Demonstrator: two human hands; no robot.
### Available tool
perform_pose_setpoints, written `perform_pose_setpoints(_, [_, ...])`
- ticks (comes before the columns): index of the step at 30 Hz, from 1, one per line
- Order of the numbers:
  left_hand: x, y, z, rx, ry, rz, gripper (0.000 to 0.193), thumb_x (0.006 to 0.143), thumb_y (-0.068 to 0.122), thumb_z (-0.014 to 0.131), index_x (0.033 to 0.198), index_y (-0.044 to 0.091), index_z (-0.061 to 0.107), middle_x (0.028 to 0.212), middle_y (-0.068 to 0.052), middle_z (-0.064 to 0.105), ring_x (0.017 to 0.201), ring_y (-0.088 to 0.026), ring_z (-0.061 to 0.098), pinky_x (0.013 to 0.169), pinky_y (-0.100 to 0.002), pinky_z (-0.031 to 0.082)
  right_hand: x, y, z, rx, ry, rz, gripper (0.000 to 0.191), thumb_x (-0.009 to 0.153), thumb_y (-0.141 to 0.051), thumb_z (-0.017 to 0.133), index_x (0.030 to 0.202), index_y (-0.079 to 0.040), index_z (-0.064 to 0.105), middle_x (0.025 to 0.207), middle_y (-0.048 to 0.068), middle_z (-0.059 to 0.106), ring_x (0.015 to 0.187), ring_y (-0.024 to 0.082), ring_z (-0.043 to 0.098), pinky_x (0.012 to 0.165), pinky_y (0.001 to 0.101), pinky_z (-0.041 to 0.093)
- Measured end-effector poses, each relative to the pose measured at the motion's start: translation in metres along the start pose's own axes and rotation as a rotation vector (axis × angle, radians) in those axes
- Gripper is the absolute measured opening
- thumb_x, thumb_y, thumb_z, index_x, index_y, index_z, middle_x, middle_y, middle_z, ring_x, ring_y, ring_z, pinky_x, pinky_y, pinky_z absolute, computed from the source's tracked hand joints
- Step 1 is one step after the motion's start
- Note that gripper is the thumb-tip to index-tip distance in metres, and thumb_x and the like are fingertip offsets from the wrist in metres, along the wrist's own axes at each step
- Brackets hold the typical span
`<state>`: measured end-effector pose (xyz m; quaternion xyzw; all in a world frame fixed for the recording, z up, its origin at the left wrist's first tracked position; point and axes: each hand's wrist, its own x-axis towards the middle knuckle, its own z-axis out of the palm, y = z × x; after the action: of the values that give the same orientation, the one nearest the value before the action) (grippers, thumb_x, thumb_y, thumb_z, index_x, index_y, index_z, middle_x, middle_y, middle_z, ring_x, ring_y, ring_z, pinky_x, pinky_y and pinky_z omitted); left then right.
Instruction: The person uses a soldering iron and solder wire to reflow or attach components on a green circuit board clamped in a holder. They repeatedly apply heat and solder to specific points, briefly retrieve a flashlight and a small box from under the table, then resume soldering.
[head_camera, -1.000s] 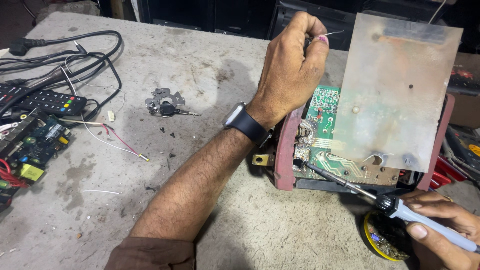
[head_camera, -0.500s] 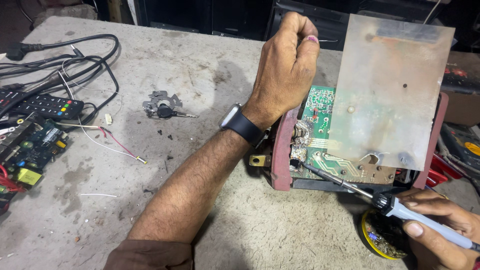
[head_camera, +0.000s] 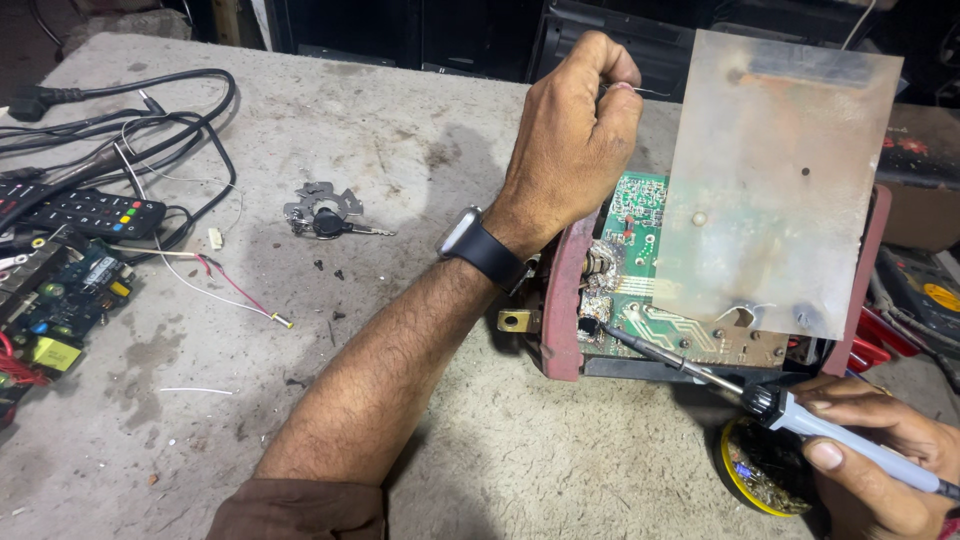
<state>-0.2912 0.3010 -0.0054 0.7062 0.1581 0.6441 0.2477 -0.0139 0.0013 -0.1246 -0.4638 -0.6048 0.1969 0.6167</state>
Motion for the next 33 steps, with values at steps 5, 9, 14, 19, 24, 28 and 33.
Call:
perform_pose_setpoints(5, [0.0003,0.0003,-0.0003,0.006,-0.022,-0.015,0.008,0.095,0.006,0.051,0.095,0.006,0.059,0.075,0.001,0.059,0.064,-0.005,0.057,0.054,-0.025,0.049,-0.0009,-0.0022,0.0032,-0.019,0.032,0.017,0.018,0.087,0.004,0.068,0.104,0.010,0.068,0.101,0.030,0.071,0.105,0.037,0.073,0.102,0.0462,0.059])
perform_pose_setpoints(9, [0.0008,0.0002,0.0000,0.000,-0.027,-0.023,0.008,0.095,0.007,0.051,0.094,0.007,0.059,0.075,0.002,0.059,0.063,-0.004,0.057,0.053,-0.024,0.049,-0.0009,-0.0005,0.0045,-0.002,0.031,-0.034,0.020,0.087,0.002,0.069,0.107,0.008,0.069,0.103,0.026,0.071,0.105,0.035,0.074,0.102,0.0467,0.060])
perform_pose_setpoints(14, [0.0008,0.0014,-0.0002,-0.008,-0.027,-0.024,0.008,0.095,0.006,0.051,0.095,0.007,0.059,0.075,0.002,0.059,0.063,-0.004,0.057,0.053,-0.024,0.048,-0.0016,0.0021,0.0004,-0.027,0.012,-0.029,0.018,0.089,0.004,0.068,0.106,0.009,0.067,0.103,0.027,0.071,0.106,0.037,0.073,0.103,0.0483,0.059])
perform_pose_setpoints(19, [0.0004,0.0042,-0.0017,0.001,-0.025,-0.021,0.008,0.095,0.006,0.051,0.095,0.006,0.059,0.076,0.001,0.059,0.065,-0.005,0.057,0.055,-0.026,0.049,-0.0035,0.0041,-0.0005,0.016,0.023,-0.012,0.017,0.088,0.005,0.067,0.104,0.010,0.069,0.103,0.028,0.071,0.106,0.037,0.073,0.103,0.0469,0.059])
perform_pose_setpoints(24, [0.0005,0.0067,-0.0027,-0.007,-0.032,-0.054,0.008,0.095,0.006,0.051,0.094,0.006,0.059,0.076,0.001,0.059,0.065,-0.006,0.058,0.055,-0.027,0.049,-0.0031,0.0012,0.0012,0.005,0.034,0.017,0.018,0.087,0.005,0.067,0.104,0.011,0.069,0.103,0.028,0.071,0.105,0.037,0.072,0.101,0.0469,0.059])
perform_pose_setpoints(28, [0.0007,0.0077,-0.0027,0.000,-0.013,-0.033,0.007,0.096,0.006,0.052,0.095,0.005,0.059,0.077,0.000,0.061,0.067,-0.007,0.059,0.058,-0.028,0.051,-0.0016,-0.0028,0.0030,-0.041,0.054,0.052,0.018,0.086,0.005,0.068,0.102,0.011,0.069,0.103,0.029,0.071,0.105,0.037,0.072,0.101,0.0473,0.058])
perform_pose_setpoints(33, [0.0003,0.0093,-0.0034,0.001,-0.019,-0.047,0.008,0.095,0.005,0.051,0.096,0.005,0.059,0.078,-0.001,0.062,0.067,-0.007,0.060,0.058,-0.029,0.052,-0.0014,-0.0056,0.0067,-0.029,0.063,0.054,0.019,0.083,0.004,0.070,0.101,0.011,0.069,0.103,0.029,0.071,0.105,0.036,0.073,0.102,0.0461,0.058])
